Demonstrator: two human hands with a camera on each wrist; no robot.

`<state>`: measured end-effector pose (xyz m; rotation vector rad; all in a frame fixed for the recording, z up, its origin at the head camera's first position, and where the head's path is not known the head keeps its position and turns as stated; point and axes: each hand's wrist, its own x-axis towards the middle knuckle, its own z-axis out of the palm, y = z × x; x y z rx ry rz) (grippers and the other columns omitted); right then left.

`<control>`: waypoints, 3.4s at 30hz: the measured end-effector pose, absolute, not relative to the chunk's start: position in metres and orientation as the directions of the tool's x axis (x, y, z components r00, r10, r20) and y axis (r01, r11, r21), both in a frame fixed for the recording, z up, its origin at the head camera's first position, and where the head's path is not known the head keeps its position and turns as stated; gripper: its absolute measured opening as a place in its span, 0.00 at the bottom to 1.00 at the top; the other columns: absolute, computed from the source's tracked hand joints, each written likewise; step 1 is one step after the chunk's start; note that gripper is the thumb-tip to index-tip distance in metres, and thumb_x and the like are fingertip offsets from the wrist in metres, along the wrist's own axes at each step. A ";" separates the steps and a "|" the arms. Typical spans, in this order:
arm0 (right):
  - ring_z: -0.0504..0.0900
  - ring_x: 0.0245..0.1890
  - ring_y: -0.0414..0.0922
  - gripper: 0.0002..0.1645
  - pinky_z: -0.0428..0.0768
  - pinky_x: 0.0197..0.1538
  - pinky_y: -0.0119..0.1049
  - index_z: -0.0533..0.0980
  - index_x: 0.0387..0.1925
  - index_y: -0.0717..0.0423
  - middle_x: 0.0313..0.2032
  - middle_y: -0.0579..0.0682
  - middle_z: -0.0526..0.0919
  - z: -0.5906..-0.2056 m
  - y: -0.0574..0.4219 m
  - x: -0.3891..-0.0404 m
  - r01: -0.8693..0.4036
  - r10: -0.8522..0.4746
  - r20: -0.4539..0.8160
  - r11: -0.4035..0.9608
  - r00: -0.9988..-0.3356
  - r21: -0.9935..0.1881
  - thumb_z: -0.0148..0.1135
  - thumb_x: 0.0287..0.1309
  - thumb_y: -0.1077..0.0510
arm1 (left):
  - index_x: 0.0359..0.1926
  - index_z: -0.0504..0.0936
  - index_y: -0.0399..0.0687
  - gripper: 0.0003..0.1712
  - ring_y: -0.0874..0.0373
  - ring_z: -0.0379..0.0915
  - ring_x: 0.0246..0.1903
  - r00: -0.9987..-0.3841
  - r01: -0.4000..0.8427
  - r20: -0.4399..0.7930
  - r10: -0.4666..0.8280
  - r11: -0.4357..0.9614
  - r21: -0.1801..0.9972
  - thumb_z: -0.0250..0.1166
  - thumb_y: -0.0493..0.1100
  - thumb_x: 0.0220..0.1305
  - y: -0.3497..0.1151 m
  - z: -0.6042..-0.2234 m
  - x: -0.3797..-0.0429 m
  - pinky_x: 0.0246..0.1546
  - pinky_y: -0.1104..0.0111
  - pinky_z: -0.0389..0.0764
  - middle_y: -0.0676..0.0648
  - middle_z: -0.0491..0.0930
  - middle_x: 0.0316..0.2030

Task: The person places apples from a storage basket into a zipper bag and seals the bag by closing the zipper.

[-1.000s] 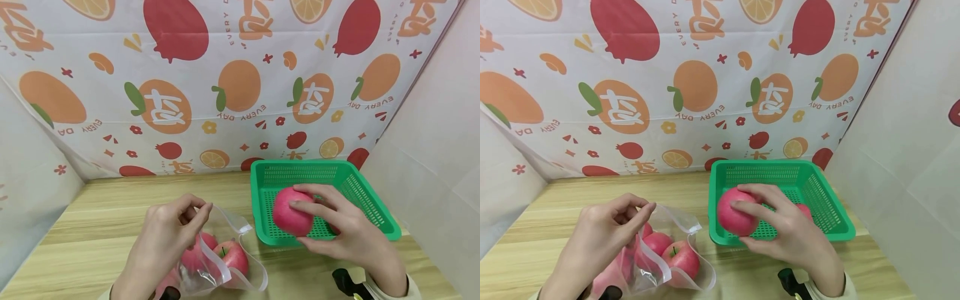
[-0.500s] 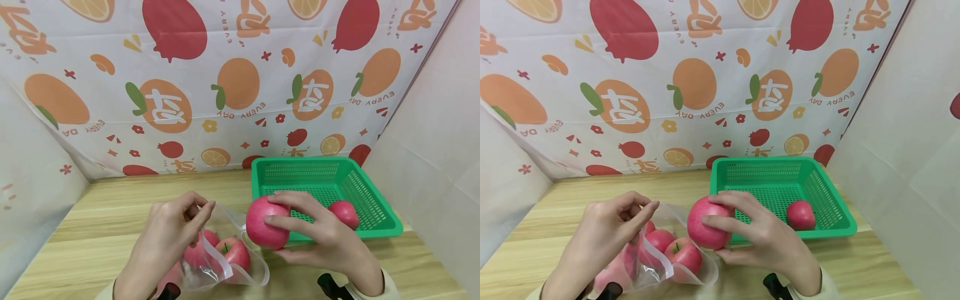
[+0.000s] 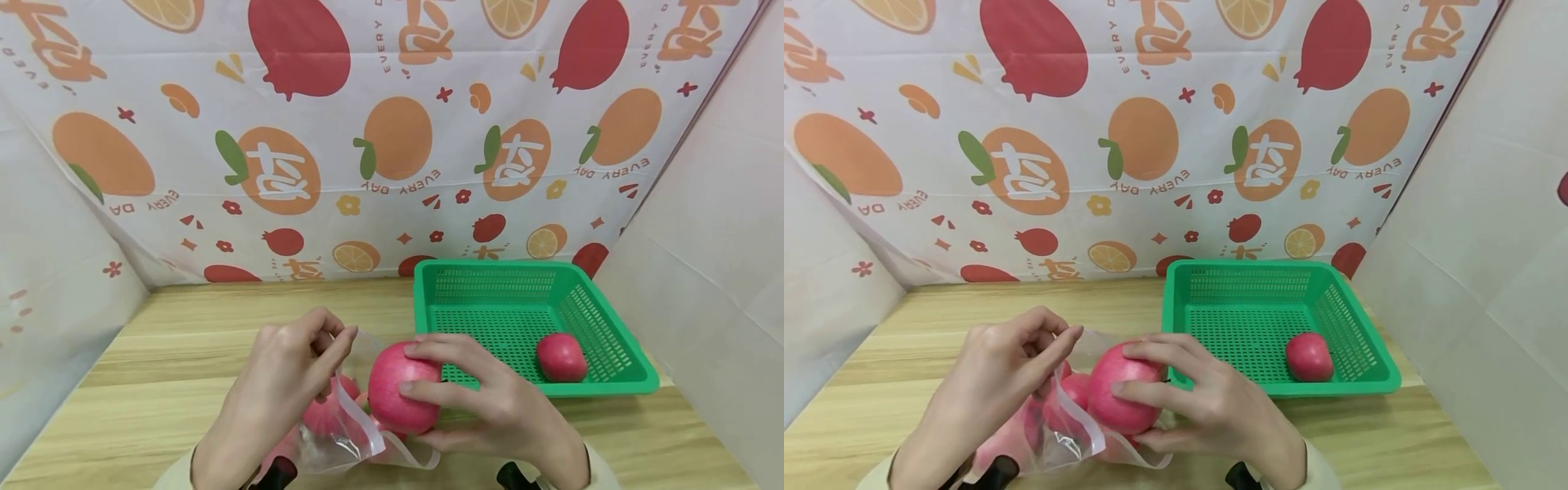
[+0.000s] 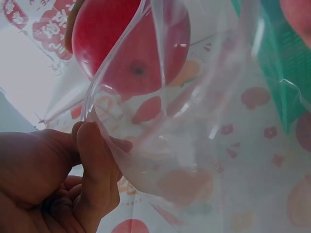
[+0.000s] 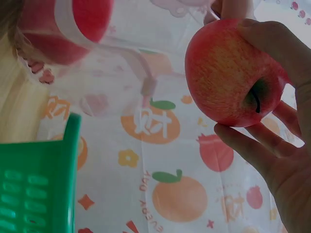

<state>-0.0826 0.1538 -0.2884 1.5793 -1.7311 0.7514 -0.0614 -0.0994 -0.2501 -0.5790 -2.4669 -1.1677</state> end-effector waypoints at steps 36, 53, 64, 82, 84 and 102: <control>0.79 0.61 0.51 0.37 0.80 0.62 0.37 0.75 0.57 0.58 0.59 0.56 0.79 -0.307 0.124 -0.081 -0.986 -0.691 0.721 0.145 -0.039 0.085 0.81 0.50 0.47 | 0.29 0.80 0.47 0.09 0.76 0.63 0.09 -0.843 0.506 0.505 0.183 0.586 0.633 0.71 0.33 0.63 -0.099 -0.246 -0.060 0.10 0.77 0.70 0.60 0.76 0.16; 0.82 0.57 0.46 0.29 0.82 0.58 0.32 0.81 0.50 0.52 0.55 0.54 0.82 -0.302 0.129 -0.087 -0.953 -0.671 0.740 0.249 -0.040 0.175 0.83 0.46 0.54 | 0.28 0.79 0.48 0.12 0.79 0.60 0.07 -0.768 0.589 0.617 0.171 0.567 0.576 0.71 0.29 0.60 -0.104 -0.248 -0.061 0.10 0.80 0.67 0.63 0.74 0.15; 0.82 0.57 0.47 0.29 0.83 0.56 0.33 0.80 0.55 0.52 0.58 0.55 0.80 -0.297 0.144 -0.092 -0.955 -0.691 0.709 0.283 -0.140 0.087 0.80 0.52 0.53 | 0.28 0.81 0.50 0.11 0.80 0.61 0.08 -0.772 0.580 0.614 0.165 0.577 0.575 0.72 0.30 0.60 -0.106 -0.250 -0.061 0.11 0.80 0.68 0.64 0.73 0.15; 0.77 0.63 0.49 0.42 0.87 0.47 0.40 0.75 0.65 0.44 0.66 0.49 0.75 -0.286 0.205 -0.123 -0.825 -0.728 0.456 0.565 -0.512 -0.024 0.82 0.47 0.49 | 0.31 0.84 0.48 0.07 0.77 0.59 0.09 -0.833 0.532 0.516 0.200 0.548 0.646 0.72 0.33 0.61 -0.105 -0.255 -0.062 0.11 0.77 0.68 0.63 0.73 0.17; 0.77 0.64 0.49 0.43 0.87 0.49 0.42 0.75 0.65 0.43 0.67 0.48 0.75 -0.285 0.212 -0.126 -0.807 -0.729 0.419 0.591 -0.541 -0.014 0.82 0.47 0.48 | 0.31 0.84 0.48 0.07 0.77 0.59 0.09 -0.828 0.537 0.523 0.201 0.551 0.639 0.72 0.33 0.61 -0.105 -0.256 -0.063 0.11 0.77 0.68 0.63 0.73 0.17; 0.77 0.63 0.52 0.42 0.84 0.56 0.51 0.77 0.64 0.44 0.64 0.50 0.77 -0.287 0.262 -0.150 -0.638 -0.622 0.173 0.768 -0.764 -0.055 0.82 0.47 0.43 | 0.29 0.84 0.49 0.09 0.78 0.58 0.12 -0.797 0.567 0.570 0.199 0.569 0.595 0.74 0.32 0.58 -0.106 -0.258 -0.063 0.14 0.79 0.67 0.65 0.72 0.16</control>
